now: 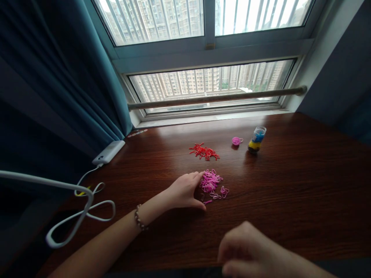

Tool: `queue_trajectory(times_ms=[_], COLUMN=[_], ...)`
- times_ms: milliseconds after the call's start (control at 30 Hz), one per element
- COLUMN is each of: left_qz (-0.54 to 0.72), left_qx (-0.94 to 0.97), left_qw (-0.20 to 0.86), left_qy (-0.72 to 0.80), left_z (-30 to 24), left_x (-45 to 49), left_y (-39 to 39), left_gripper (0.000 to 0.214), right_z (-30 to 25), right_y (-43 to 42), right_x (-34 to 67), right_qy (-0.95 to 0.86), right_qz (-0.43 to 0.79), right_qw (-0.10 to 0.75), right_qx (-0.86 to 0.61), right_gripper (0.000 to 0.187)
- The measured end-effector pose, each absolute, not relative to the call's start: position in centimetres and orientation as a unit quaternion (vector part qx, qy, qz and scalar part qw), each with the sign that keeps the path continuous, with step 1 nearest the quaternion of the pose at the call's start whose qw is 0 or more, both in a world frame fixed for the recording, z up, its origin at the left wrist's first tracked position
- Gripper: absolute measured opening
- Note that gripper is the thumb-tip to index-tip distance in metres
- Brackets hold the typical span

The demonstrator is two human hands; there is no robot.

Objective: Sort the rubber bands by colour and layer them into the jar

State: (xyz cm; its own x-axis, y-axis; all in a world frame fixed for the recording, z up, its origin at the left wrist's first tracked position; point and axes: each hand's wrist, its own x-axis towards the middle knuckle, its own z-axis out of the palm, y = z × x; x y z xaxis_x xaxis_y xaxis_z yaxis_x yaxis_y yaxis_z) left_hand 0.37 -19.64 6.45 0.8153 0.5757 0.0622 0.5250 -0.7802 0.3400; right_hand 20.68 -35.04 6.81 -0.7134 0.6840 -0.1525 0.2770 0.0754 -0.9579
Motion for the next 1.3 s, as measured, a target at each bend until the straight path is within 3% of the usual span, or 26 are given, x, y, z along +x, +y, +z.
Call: queue_trajectory(times_ms=[67,100,167,267,367,500,633,767,900,1067,1300], left_qz=[0.080,0.083,0.093,0.109,0.138,0.195,0.244,0.246,0.240,0.245,0.281], left_qx=[0.937,0.935,0.930,0.926,0.920,0.907,0.900,0.892,0.891,0.897,0.889], left_qw=[0.162,0.163,0.165,0.176,0.194,0.225,0.212,0.257,0.287,0.282,0.273], left_qy=[0.299,0.304,0.313,0.316,0.310,0.298,0.293,0.280,0.256,0.235,0.237], left_z=[5.7,5.3,4.7,4.1,3.8,3.4,3.1,2.8,2.9,3.6,3.5], left_x=[0.9,1.2,1.7,2.3,2.4,2.0,1.7,1.7,1.7,1.8,1.6], left_y=[-19.0,-18.7,-17.9,-16.9,-16.5,-16.6,-16.4,-16.0,-16.1,-16.5,-16.5], left_gripper=[0.102,0.103,0.103,0.089,0.066,0.048,0.045,0.059,0.047,0.030,0.020], right_z=[6.5,6.2,5.7,5.2,5.2,4.6,3.8,3.3,3.1,2.7,3.0], right_y=[-31.9,-30.5,-28.1,-25.4,-23.7,-22.9,-22.9,-22.9,-22.9,-23.0,-23.1], right_x=[22.4,22.9,23.2,22.4,21.5,21.7,22.3,22.3,22.1,22.1,22.2], right_qy=[-0.700,-0.694,-0.688,-0.709,-0.744,-0.759,-0.765,-0.810,-0.835,-0.821,-0.781], right_qz=[0.437,0.378,0.314,0.268,0.240,0.224,0.205,0.176,0.178,0.171,0.152], right_qw=[0.227,0.240,0.241,0.232,0.244,0.296,0.343,0.327,0.311,0.350,0.415], right_qx=[-0.517,-0.564,-0.609,-0.610,-0.574,-0.535,-0.504,-0.454,-0.419,-0.418,-0.440], right_gripper=[0.015,0.024,0.038,0.032,0.016,0.018,0.028,0.046,0.040,0.022,0.020])
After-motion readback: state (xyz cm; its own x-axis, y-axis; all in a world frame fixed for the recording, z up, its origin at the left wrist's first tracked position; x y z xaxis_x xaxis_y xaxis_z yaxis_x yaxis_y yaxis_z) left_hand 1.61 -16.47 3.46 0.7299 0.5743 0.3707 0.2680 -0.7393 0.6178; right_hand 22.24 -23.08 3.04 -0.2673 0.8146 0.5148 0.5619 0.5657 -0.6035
